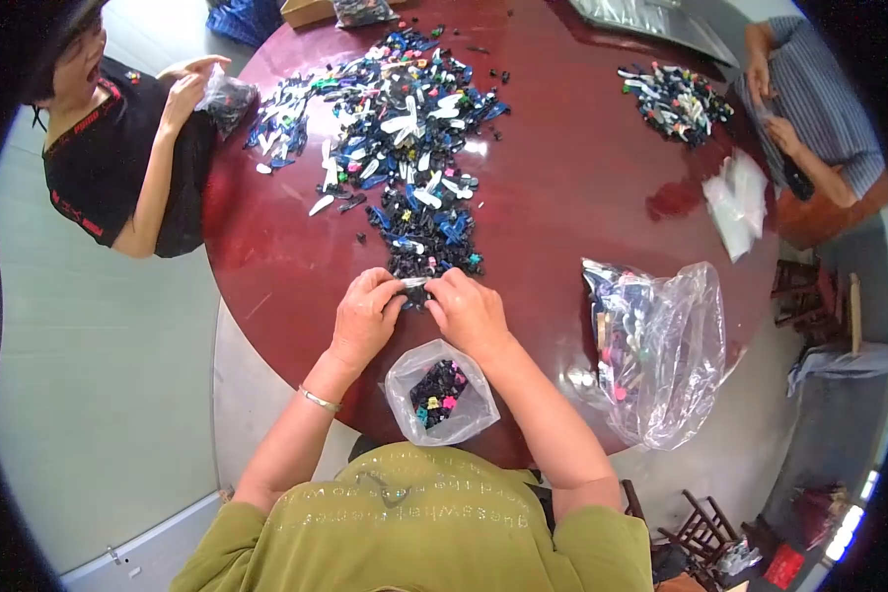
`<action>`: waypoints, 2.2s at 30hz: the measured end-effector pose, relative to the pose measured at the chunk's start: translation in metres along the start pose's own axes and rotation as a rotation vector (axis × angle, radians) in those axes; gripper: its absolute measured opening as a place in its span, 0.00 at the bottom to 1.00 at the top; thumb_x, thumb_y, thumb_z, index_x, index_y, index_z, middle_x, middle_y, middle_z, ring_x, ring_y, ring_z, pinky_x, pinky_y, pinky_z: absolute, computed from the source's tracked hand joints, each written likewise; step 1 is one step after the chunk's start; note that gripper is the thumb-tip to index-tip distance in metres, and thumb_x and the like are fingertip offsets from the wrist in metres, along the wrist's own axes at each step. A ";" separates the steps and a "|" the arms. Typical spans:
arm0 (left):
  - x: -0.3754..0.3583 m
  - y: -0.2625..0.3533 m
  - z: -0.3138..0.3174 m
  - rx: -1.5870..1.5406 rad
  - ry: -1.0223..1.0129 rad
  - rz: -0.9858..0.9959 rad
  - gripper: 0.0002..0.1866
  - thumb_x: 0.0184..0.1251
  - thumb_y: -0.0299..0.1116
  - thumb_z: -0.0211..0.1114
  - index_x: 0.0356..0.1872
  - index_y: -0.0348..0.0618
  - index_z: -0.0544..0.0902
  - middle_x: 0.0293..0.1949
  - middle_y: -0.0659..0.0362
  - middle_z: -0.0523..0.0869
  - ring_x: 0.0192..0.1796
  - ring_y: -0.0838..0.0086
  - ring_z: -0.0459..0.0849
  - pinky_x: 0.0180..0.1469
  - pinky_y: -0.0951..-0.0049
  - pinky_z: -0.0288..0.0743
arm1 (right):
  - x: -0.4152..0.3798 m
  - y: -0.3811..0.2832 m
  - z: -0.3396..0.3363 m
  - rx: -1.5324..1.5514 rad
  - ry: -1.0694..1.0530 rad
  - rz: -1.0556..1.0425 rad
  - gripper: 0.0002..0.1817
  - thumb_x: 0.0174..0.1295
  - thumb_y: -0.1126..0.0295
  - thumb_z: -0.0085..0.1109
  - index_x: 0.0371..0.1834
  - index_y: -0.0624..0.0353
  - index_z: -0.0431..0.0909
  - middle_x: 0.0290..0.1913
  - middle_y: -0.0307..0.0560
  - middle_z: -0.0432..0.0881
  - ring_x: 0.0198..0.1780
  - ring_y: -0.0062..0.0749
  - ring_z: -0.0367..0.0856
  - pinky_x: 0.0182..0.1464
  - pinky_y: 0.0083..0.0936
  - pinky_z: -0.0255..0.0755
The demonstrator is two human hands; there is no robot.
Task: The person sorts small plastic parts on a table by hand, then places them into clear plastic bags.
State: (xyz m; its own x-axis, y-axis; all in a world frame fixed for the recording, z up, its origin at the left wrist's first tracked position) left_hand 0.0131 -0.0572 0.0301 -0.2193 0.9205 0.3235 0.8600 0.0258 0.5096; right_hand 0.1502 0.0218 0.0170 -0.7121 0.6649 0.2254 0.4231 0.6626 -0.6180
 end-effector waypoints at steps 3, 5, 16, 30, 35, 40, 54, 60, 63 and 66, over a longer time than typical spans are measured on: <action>-0.001 0.000 0.000 -0.015 0.006 -0.004 0.09 0.54 0.24 0.68 0.37 0.40 0.83 0.38 0.56 0.80 0.42 0.60 0.81 0.46 0.63 0.78 | -0.004 0.003 -0.003 0.010 0.030 -0.019 0.10 0.54 0.68 0.69 0.39 0.53 0.82 0.37 0.41 0.80 0.36 0.42 0.83 0.36 0.37 0.79; 0.000 0.000 0.003 -0.054 0.035 -0.003 0.09 0.54 0.24 0.68 0.38 0.40 0.83 0.38 0.55 0.80 0.43 0.60 0.82 0.46 0.63 0.78 | -0.007 0.005 -0.005 0.049 0.033 -0.011 0.10 0.54 0.67 0.68 0.39 0.53 0.82 0.36 0.42 0.80 0.37 0.41 0.84 0.37 0.37 0.79; -0.009 -0.008 -0.005 -0.120 0.077 -0.091 0.14 0.54 0.25 0.70 0.44 0.38 0.82 0.44 0.52 0.81 0.47 0.56 0.82 0.49 0.62 0.78 | -0.023 0.012 -0.050 1.014 0.080 0.466 0.06 0.59 0.79 0.66 0.38 0.64 0.81 0.33 0.31 0.81 0.32 0.11 0.75 0.35 0.14 0.72; -0.016 0.003 0.006 -0.066 -0.031 0.000 0.19 0.51 0.22 0.69 0.47 0.38 0.79 0.46 0.50 0.79 0.50 0.54 0.80 0.52 0.60 0.78 | -0.011 -0.002 -0.045 0.457 0.038 0.112 0.05 0.54 0.74 0.69 0.33 0.60 0.85 0.33 0.45 0.84 0.31 0.30 0.83 0.34 0.26 0.76; -0.014 0.001 0.005 -0.016 0.010 -0.031 0.20 0.51 0.23 0.70 0.48 0.38 0.79 0.47 0.50 0.80 0.50 0.55 0.81 0.52 0.61 0.78 | -0.013 -0.008 -0.010 0.195 -0.039 0.046 0.09 0.52 0.69 0.72 0.35 0.57 0.85 0.32 0.42 0.82 0.31 0.33 0.83 0.34 0.28 0.77; -0.020 0.001 0.001 -0.030 0.003 -0.077 0.21 0.51 0.24 0.70 0.50 0.38 0.78 0.47 0.50 0.80 0.50 0.55 0.81 0.52 0.62 0.78 | -0.012 -0.004 0.002 0.093 -0.029 0.065 0.10 0.50 0.65 0.74 0.33 0.55 0.85 0.32 0.41 0.82 0.30 0.35 0.83 0.34 0.31 0.78; -0.020 -0.002 -0.001 -0.034 0.045 -0.001 0.16 0.51 0.19 0.69 0.42 0.39 0.79 0.37 0.53 0.83 0.37 0.61 0.82 0.44 0.64 0.78 | -0.027 -0.048 -0.097 0.903 -0.254 0.021 0.03 0.56 0.77 0.69 0.32 0.64 0.85 0.32 0.42 0.82 0.31 0.19 0.79 0.32 0.16 0.70; -0.024 0.001 0.000 -0.034 0.006 0.025 0.15 0.52 0.22 0.68 0.44 0.41 0.80 0.39 0.54 0.83 0.43 0.58 0.82 0.48 0.62 0.78 | -0.012 -0.001 -0.042 0.567 0.029 0.156 0.05 0.55 0.74 0.68 0.34 0.61 0.85 0.34 0.43 0.83 0.31 0.25 0.82 0.34 0.22 0.75; -0.025 0.002 0.000 -0.018 0.010 0.027 0.15 0.52 0.23 0.68 0.43 0.41 0.80 0.38 0.55 0.83 0.42 0.59 0.82 0.47 0.63 0.78 | -0.013 0.001 -0.011 0.376 -0.026 0.100 0.08 0.53 0.70 0.71 0.35 0.57 0.84 0.34 0.43 0.82 0.32 0.34 0.83 0.35 0.29 0.77; -0.024 0.003 -0.002 -0.014 0.005 0.014 0.14 0.52 0.24 0.69 0.42 0.42 0.81 0.37 0.55 0.82 0.42 0.60 0.82 0.46 0.63 0.78 | -0.011 -0.004 0.005 0.184 -0.005 0.079 0.10 0.52 0.67 0.72 0.36 0.54 0.82 0.34 0.42 0.81 0.34 0.39 0.84 0.35 0.35 0.78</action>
State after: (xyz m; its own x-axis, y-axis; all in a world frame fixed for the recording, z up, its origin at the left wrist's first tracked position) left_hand 0.0199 -0.0802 0.0248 -0.2098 0.9189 0.3341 0.8564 0.0078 0.5162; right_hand 0.1538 0.0103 0.0130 -0.6835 0.7106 0.1671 0.3686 0.5336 -0.7612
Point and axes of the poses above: each hand's wrist, its own x-axis towards the middle knuckle, its own z-axis out of the palm, y = z × x, the point moved 5 cm from there along x, towards the middle knuckle
